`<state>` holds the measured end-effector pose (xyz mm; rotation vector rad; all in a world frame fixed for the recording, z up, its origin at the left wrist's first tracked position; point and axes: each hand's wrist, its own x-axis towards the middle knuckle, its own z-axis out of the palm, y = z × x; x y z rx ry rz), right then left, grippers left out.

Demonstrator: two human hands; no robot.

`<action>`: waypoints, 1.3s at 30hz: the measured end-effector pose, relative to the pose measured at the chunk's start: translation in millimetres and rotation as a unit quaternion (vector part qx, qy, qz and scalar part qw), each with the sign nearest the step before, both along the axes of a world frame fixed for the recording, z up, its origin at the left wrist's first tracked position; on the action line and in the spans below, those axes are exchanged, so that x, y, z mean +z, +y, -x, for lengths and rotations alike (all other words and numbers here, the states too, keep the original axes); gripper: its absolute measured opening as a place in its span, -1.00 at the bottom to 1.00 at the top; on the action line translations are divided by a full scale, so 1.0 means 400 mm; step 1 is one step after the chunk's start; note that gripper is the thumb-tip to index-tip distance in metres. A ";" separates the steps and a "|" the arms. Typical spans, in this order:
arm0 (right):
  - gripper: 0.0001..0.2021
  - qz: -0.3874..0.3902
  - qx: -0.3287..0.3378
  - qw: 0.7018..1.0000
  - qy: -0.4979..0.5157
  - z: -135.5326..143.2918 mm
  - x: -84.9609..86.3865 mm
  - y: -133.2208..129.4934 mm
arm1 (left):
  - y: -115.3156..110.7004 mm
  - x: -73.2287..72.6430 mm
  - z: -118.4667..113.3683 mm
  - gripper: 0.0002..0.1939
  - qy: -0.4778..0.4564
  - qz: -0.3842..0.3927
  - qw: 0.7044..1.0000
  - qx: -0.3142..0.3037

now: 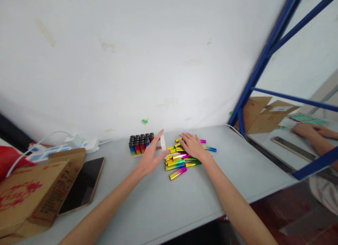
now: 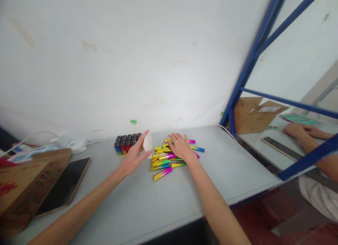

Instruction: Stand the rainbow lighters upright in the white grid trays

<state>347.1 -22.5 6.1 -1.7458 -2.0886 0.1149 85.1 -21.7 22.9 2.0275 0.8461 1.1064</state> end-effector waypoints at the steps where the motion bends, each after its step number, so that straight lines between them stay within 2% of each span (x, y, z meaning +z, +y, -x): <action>1: -0.55 0.016 0.008 1.000 -0.010 0.004 0.001 0.001 | 0.024 -0.005 -0.020 -0.14 -0.030 0.031 0.999 0.008; 5: -0.60 0.018 0.021 0.999 -0.028 0.022 0.007 0.000 | 0.141 -0.046 -0.103 -0.25 -0.134 0.134 0.980 0.059; 7: -0.59 0.008 0.020 0.999 -0.028 0.024 0.008 -0.002 | 0.191 -0.070 -0.135 -0.23 -0.125 0.157 0.977 0.076; 10: -0.59 0.002 0.024 0.999 -0.029 0.022 0.006 -0.004 | 0.240 -0.096 -0.153 -0.11 -0.089 0.142 0.981 0.102; 12: -0.59 0.001 0.024 0.999 -0.029 0.019 0.002 -0.002 | 0.254 -0.103 -0.148 -0.05 -0.051 0.112 0.986 0.115; 14: -0.59 0.002 0.023 0.999 -0.028 0.019 -0.002 0.001 | 0.260 -0.104 -0.137 -0.08 -0.005 0.070 0.990 0.119; 19: -0.59 0.003 0.021 0.999 -0.027 0.021 -0.005 0.005 | 0.264 -0.096 -0.131 -0.49 0.098 -0.022 0.988 0.117; 24: -0.59 0.006 0.014 1.000 -0.027 0.025 -0.001 -0.001 | 0.264 -0.084 -0.150 -0.61 0.145 -0.081 0.975 0.144; 28: -0.60 0.004 0.014 1.000 -0.022 0.026 -0.002 -0.005 | 0.234 -0.054 -0.168 -0.67 0.160 -0.115 0.968 0.155; 32: -0.59 -0.060 0.004 0.998 0.027 0.022 0.003 -0.009 | 0.141 -0.001 -0.138 -0.72 0.153 -0.163 0.965 0.138; 35: -0.62 -0.131 0.031 0.987 0.085 0.043 0.021 -0.014 | 0.048 0.031 -0.053 -0.75 0.128 -0.229 0.956 0.133; 37: -0.65 -0.162 0.065 0.977 0.119 0.083 0.041 -0.018 | -0.006 0.033 0.024 -0.79 0.115 -0.230 0.951 0.170; 39: -0.65 -0.168 0.108 0.972 0.125 0.145 0.064 -0.018 | -0.043 0.015 0.100 -0.77 0.093 -0.204 0.945 0.237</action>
